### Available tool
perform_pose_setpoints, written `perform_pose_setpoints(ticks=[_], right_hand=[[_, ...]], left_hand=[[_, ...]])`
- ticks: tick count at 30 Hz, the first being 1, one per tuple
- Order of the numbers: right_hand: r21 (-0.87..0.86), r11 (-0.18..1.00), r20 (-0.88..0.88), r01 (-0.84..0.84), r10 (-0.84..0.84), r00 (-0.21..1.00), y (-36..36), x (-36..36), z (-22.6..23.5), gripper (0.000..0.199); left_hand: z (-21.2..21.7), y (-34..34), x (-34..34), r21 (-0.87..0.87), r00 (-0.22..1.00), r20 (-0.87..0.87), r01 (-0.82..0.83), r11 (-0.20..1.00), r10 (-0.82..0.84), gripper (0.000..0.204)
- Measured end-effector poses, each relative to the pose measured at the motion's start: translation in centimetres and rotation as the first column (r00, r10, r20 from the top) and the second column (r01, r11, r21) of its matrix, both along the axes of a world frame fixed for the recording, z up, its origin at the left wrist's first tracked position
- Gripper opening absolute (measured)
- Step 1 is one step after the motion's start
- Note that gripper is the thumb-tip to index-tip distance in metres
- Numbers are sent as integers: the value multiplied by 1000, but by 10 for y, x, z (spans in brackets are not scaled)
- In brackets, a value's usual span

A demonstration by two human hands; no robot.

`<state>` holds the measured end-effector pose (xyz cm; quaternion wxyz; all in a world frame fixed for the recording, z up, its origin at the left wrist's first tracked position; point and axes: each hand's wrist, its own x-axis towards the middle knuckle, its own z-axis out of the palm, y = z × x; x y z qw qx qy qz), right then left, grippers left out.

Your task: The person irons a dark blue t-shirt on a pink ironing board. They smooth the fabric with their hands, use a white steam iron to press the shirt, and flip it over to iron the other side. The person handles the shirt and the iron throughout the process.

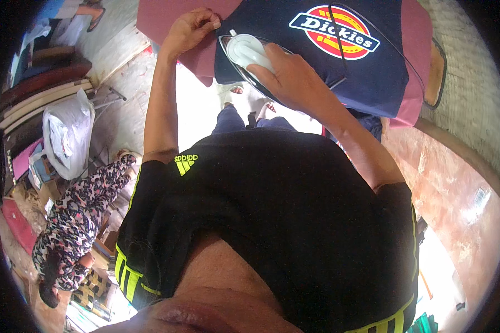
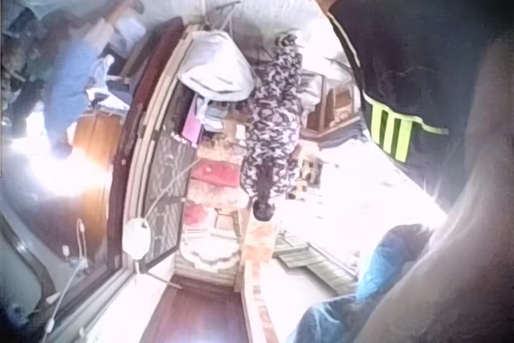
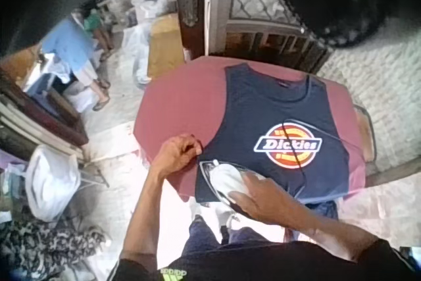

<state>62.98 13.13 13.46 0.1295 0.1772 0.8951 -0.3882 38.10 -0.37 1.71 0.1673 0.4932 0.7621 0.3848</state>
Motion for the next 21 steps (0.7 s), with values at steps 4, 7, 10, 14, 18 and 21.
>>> perform_pose_setpoints(ticks=[4,7,10,14,18,21], right_hand=[[86,995,-61,-50,56,997,-8,-29,-12,56],[127,992,-168,2,19,986,-8,-29,-30,54],[24,968,-192,248,-239,952,-10,-17,-28,41],[1,850,-191,526,-516,835,-13,-13,-26,29],[205,881,-394,427,-325,860,0,-18,-35,28],[11,821,-302,570,-541,785,6,-31,-13,29]], left_hand=[[-3,11,-22,-65,996,7,87,994,-87,22],[-3,12,-38,-127,994,85,83,988,-73,28],[-2,16,-37,-22,1000,11,10,1000,-10,33],[8,28,-44,-109,997,-53,-66,992,60,30],[21,43,-32,54,994,-57,-90,994,93,24],[35,68,-20,181,998,-48,-41,983,51,19]])
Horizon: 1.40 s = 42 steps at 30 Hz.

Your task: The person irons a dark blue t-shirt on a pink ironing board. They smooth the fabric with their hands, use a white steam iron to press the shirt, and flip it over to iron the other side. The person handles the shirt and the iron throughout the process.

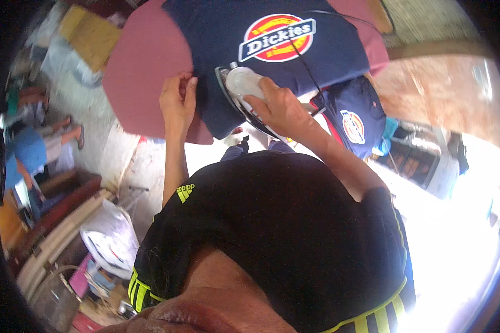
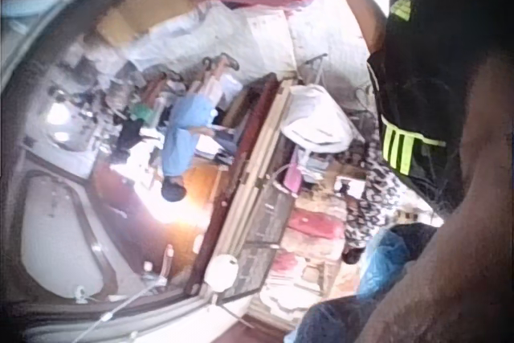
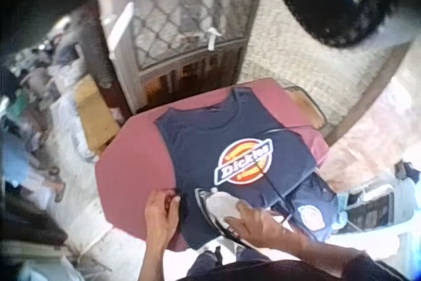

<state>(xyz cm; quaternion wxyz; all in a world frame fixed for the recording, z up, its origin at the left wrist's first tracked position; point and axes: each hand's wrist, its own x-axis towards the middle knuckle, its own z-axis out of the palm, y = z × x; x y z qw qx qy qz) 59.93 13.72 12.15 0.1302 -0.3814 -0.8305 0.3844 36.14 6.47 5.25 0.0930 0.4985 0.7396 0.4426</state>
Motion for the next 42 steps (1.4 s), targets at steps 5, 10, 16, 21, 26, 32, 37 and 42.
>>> perform_pose_setpoints(ticks=[5,10,16,21,26,32,37,42], right_hand=[[-10,990,10,144,-143,990,-2,40,12,30],[251,900,262,355,-417,871,-1,163,-21,39],[-99,750,319,654,-599,735,-33,210,14,37],[-87,783,251,616,-581,774,-21,215,-9,36],[-126,858,193,498,-471,861,11,218,12,36],[-185,844,260,503,-451,854,40,249,46,35],[53,921,76,386,-389,918,101,244,28,35],[299,913,15,278,-296,955,181,221,-16,34]], left_hand=[[-11,62,25,121,962,-247,150,981,-117,35],[-39,76,41,-101,814,-559,125,987,-160,51],[-35,135,51,-124,802,-533,244,962,-271,55],[-58,217,42,-226,705,-638,213,951,-309,64],[-62,229,40,-261,716,-635,154,953,-290,69],[-65,226,41,-200,702,-664,165,966,-257,68],[-61,225,39,-188,708,-667,143,972,-234,67],[-51,224,44,-193,706,-672,126,973,-225,65]])
